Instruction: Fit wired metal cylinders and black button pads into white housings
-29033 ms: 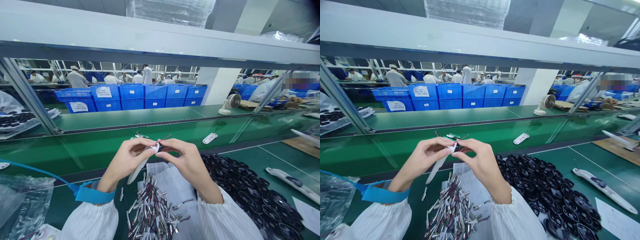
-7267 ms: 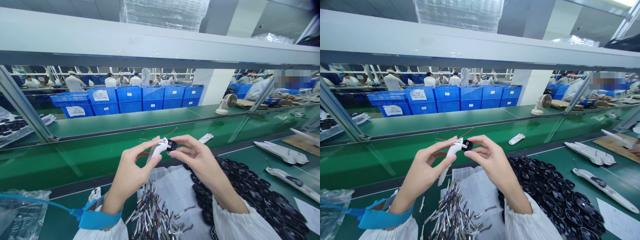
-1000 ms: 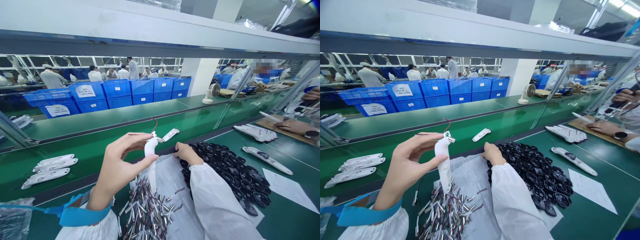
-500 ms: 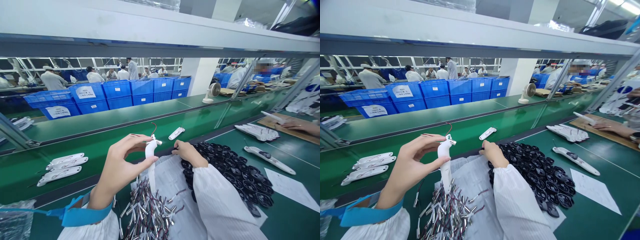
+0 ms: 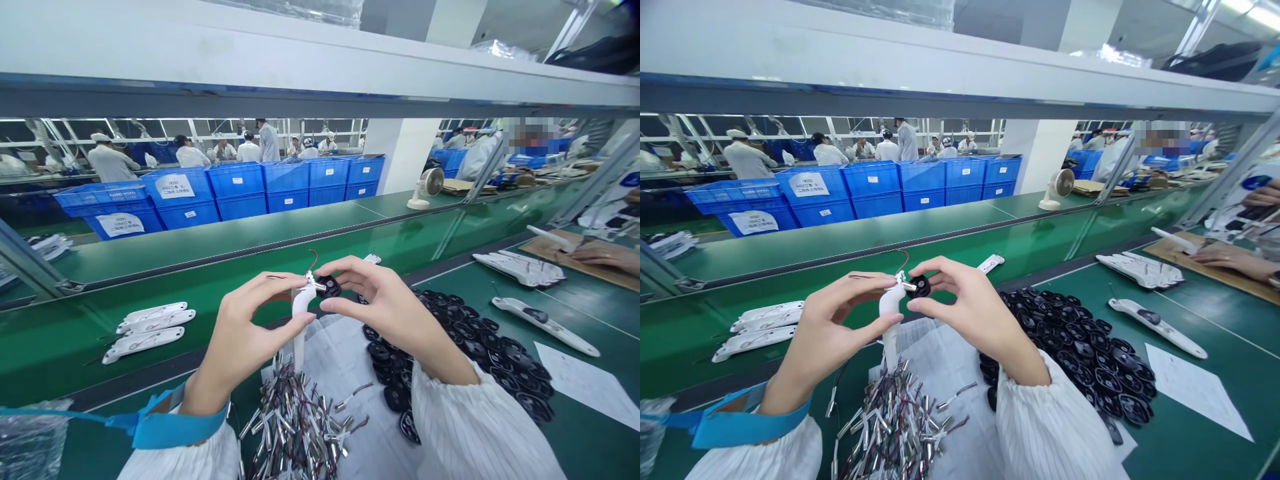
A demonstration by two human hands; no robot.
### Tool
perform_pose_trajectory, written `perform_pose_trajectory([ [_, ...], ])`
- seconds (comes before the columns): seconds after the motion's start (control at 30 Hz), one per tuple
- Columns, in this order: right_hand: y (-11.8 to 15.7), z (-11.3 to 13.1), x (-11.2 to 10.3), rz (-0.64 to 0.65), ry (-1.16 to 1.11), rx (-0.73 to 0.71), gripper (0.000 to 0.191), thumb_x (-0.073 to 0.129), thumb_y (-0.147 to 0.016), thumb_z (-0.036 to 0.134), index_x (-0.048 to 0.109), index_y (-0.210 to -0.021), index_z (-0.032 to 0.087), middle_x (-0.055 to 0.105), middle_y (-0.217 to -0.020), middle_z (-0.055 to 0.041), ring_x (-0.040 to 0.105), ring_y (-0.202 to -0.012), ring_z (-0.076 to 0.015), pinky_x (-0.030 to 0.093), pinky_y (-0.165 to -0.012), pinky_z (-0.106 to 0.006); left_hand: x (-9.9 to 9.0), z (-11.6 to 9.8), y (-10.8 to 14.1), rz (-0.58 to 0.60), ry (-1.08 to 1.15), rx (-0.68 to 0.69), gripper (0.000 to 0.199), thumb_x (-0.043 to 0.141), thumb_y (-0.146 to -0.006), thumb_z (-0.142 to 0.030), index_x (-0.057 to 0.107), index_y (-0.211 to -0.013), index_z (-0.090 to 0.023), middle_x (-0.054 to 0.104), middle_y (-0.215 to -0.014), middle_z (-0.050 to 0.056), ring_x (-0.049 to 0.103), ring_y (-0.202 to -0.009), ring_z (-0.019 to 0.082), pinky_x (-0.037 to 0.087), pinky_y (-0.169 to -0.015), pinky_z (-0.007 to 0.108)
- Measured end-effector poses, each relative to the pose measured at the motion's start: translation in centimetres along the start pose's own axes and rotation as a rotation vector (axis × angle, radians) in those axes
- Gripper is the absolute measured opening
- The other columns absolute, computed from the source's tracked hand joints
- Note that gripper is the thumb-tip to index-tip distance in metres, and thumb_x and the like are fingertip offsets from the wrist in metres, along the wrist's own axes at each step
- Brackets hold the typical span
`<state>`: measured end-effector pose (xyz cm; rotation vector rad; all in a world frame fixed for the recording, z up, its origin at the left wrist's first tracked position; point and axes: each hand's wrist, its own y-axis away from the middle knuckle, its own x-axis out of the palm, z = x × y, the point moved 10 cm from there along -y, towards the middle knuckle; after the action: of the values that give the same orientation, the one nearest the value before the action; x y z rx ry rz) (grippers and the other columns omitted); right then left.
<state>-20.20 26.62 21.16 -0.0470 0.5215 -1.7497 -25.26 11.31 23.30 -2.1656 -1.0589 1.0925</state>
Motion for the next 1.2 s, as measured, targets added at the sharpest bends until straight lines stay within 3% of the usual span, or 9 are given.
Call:
perform_pose_trajectory([
  [0.17,0.0,-0.8,-0.3,0.0,-0.174,0.04,0.068,0.087,-0.079,0.026,0.052,-0.136,0.033,0.076,-0.116,-0.0014,0.075,-0.104,-0.0197,0.06,-0.101,-0.038,-0.3,-1.8,0.0,0.0,-0.143,0.121,0.033,0.084,-0.085,-0.016,0.073,-0.116,-0.022,0.076,-0.115,0.002,0.072,-0.105,0.016,0.057,-0.096,0.025],
  [0.23,0.0,-0.9,-0.3,0.0,-0.244,0.052,0.073,0.089,-0.077,0.024,0.05,-0.138,0.035,0.075,-0.12,-0.0012,0.075,-0.102,-0.0186,0.062,-0.097,-0.036,-0.4,-2.3,0.1,-0.003,-0.166,0.156,0.033,0.084,-0.085,-0.015,0.073,-0.116,-0.021,0.076,-0.115,0.002,0.073,-0.106,0.015,0.056,-0.097,0.022],
  [0.43,-0.3,-1.0,-0.3,0.011,-0.305,0.059,0.034,0.092,-0.072,0.029,0.076,-0.102,0.024,0.079,-0.107,-0.004,0.076,-0.098,-0.0214,0.063,-0.091,-0.034,-0.8,-4.2,0.2,-0.036,-0.243,0.264,0.033,0.081,-0.086,-0.01,0.073,-0.117,-0.019,0.076,-0.119,0.003,0.073,-0.108,0.014,0.054,-0.101,0.019],
  [0.6,-0.3,-1.9,0.4,0.073,-0.421,0.121,0.03,0.09,-0.076,0.038,0.081,-0.101,0.025,0.08,-0.104,-0.0038,0.076,-0.092,-0.0202,0.064,-0.089,-0.037,-0.1,-5.1,0.3,0.019,-0.258,0.291,0.031,0.075,-0.091,-0.008,0.071,-0.119,-0.02,0.075,-0.121,0.004,0.071,-0.11,0.015,0.056,-0.101,0.022],
  [0.7,-0.3,-2.3,0.8,0.076,-0.425,0.141,0.031,0.089,-0.076,0.039,0.08,-0.102,0.024,0.08,-0.105,-0.0052,0.076,-0.092,-0.0202,0.064,-0.089,-0.037,-0.1,-4.5,0.2,0.028,-0.247,0.233,0.032,0.076,-0.091,-0.01,0.071,-0.12,-0.023,0.074,-0.122,0.003,0.071,-0.11,0.016,0.056,-0.101,0.024],
  [0.8,-0.3,-1.7,0.4,-0.005,-0.362,0.094,0.039,0.092,-0.072,0.035,0.077,-0.105,0.024,0.078,-0.114,-0.0061,0.076,-0.101,-0.0234,0.064,-0.092,-0.039,-0.2,-2.9,-0.1,0.011,-0.112,0.072,0.032,0.081,-0.088,-0.018,0.073,-0.118,-0.026,0.074,-0.119,0.001,0.071,-0.108,0.017,0.059,-0.095,0.025],
  [0.93,-0.1,-1.1,0.0,-0.096,-0.332,0.101,0.046,0.098,-0.062,0.029,0.071,-0.1,0.025,0.078,-0.106,-0.0031,0.077,-0.095,-0.0229,0.066,-0.087,-0.037,0.2,-0.8,-0.2,-0.005,0.116,-0.127,0.015,0.071,-0.097,-0.026,0.074,-0.111,-0.028,0.074,-0.115,0.001,0.07,-0.109,0.018,0.063,-0.084,0.025],
  [1.1,0.1,-0.3,-0.6,-0.137,-0.149,0.06,0.045,0.097,-0.064,0.029,0.071,-0.101,0.024,0.077,-0.101,-0.0033,0.075,-0.097,-0.0212,0.064,-0.091,-0.035,0.6,-1.1,-0.2,0.033,0.034,-0.068,0.01,0.07,-0.098,-0.022,0.077,-0.103,-0.026,0.076,-0.111,0.001,0.071,-0.107,0.018,0.06,-0.094,0.029],
  [1.2,0.1,-0.3,-0.5,-0.121,-0.14,0.062,0.049,0.098,-0.061,0.028,0.07,-0.102,0.024,0.076,-0.104,-0.0034,0.074,-0.09,-0.0198,0.065,-0.082,-0.033,0.3,-0.8,0.1,0.0,0.085,-0.079,0.025,0.077,-0.093,-0.022,0.073,-0.116,-0.031,0.077,-0.117,-0.001,0.073,-0.109,0.019,0.062,-0.096,0.03],
])
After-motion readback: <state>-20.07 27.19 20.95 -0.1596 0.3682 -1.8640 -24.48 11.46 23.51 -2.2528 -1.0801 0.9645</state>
